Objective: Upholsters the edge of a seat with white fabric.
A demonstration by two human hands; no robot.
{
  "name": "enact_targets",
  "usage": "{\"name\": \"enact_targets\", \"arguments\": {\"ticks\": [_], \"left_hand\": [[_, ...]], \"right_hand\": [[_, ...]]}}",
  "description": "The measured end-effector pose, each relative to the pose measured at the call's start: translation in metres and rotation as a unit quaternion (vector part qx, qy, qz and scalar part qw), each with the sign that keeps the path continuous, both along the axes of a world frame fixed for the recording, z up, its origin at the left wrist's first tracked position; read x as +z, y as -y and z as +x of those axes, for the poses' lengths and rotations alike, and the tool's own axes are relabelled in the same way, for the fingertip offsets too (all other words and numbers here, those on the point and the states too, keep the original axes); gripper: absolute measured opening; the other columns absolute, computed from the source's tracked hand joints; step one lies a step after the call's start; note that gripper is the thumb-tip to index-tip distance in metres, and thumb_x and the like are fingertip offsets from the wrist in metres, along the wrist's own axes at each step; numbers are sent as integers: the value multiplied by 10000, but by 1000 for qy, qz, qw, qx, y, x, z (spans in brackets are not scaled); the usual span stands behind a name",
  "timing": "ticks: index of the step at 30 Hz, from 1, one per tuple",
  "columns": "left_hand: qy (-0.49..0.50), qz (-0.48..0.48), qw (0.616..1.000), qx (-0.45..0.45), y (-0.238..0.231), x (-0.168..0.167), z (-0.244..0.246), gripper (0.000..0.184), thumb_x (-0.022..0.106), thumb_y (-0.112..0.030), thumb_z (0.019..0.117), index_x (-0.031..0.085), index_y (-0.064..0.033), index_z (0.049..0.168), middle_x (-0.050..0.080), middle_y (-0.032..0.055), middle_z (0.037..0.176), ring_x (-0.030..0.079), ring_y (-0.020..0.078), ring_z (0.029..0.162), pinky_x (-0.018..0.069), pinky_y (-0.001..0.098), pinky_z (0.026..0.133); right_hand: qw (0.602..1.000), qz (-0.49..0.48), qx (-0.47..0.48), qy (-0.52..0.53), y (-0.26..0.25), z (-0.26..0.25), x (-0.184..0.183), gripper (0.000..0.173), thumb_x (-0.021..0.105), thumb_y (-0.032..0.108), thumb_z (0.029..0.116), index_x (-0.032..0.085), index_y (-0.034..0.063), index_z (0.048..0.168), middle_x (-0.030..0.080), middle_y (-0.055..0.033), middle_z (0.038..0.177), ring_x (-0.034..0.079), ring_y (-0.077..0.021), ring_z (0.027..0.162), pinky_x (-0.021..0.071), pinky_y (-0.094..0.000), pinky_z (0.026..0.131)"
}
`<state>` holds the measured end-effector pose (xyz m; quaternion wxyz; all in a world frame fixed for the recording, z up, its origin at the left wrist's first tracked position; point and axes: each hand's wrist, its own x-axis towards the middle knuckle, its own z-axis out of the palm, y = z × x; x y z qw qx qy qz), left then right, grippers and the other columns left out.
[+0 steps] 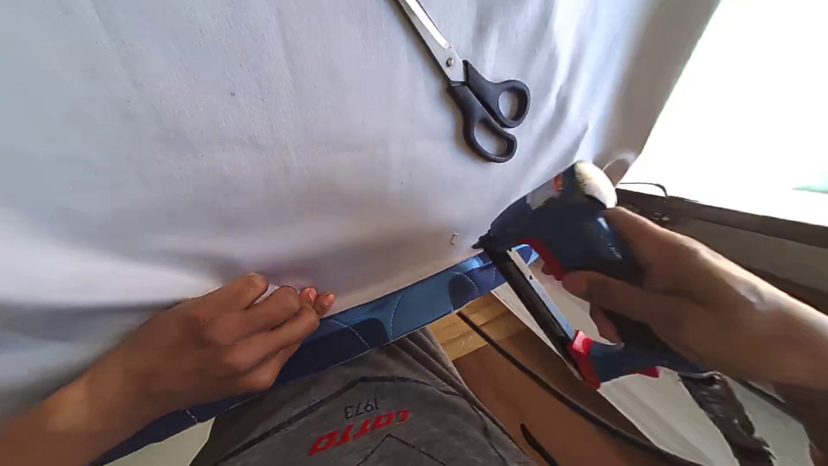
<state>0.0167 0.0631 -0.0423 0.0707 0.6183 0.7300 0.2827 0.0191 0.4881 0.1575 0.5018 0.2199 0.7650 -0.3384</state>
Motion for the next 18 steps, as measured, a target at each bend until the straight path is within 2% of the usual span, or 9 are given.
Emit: {"name": "enact_targets", "arguments": {"ticks": [3, 7, 12, 14, 18], "left_hand": [[-2, 15, 1000, -6, -2, 0, -3, 300, 368, -10, 1059, 652, -3, 1156, 718, 124, 1161, 603, 279, 808, 409, 414, 667], [3, 24, 1000, -7, -4, -1, -4, 313, 352, 3, 1054, 656, 7, 1127, 706, 137, 1122, 599, 280, 806, 403, 413, 665], [3, 29, 1000, -7, -6, 2, -4, 310, 356, 49, 1024, 664, 12, 1035, 709, 132, 1059, 622, 275, 837, 419, 403, 663], [-5, 26, 1000, -6, -6, 4, -6, 318, 354, 54, 1018, 669, 14, 1024, 711, 131, 1042, 636, 273, 845, 427, 396, 653], [-7, 24, 1000, 1, 1, 7, -5, 310, 354, 69, 1000, 657, 18, 956, 684, 140, 985, 630, 282, 845, 434, 397, 655]], "right_hand": [[995, 36, -23, 92, 11, -7, -15, 300, 618, 357, 1016, 512, 212, 1256, 692, -61, 829, 657, -198, 513, 588, -337, 438], [987, 78, -36, 135, 23, -22, -15, 264, 614, 305, 1030, 497, 186, 1234, 672, -93, 766, 649, -213, 492, 583, -341, 436], [974, 110, -94, 174, 44, -41, -19, 227, 585, 184, 1045, 491, 135, 1246, 665, -134, 815, 631, -229, 480, 583, -353, 435], [973, 107, -99, 177, 49, -43, -18, 234, 587, 189, 1045, 483, 138, 1248, 664, -130, 812, 635, -224, 479, 584, -350, 432], [974, 86, -107, 180, 64, -45, -18, 281, 612, 200, 1027, 494, 155, 1277, 679, -128, 896, 649, -227, 505, 599, -355, 451]]}}
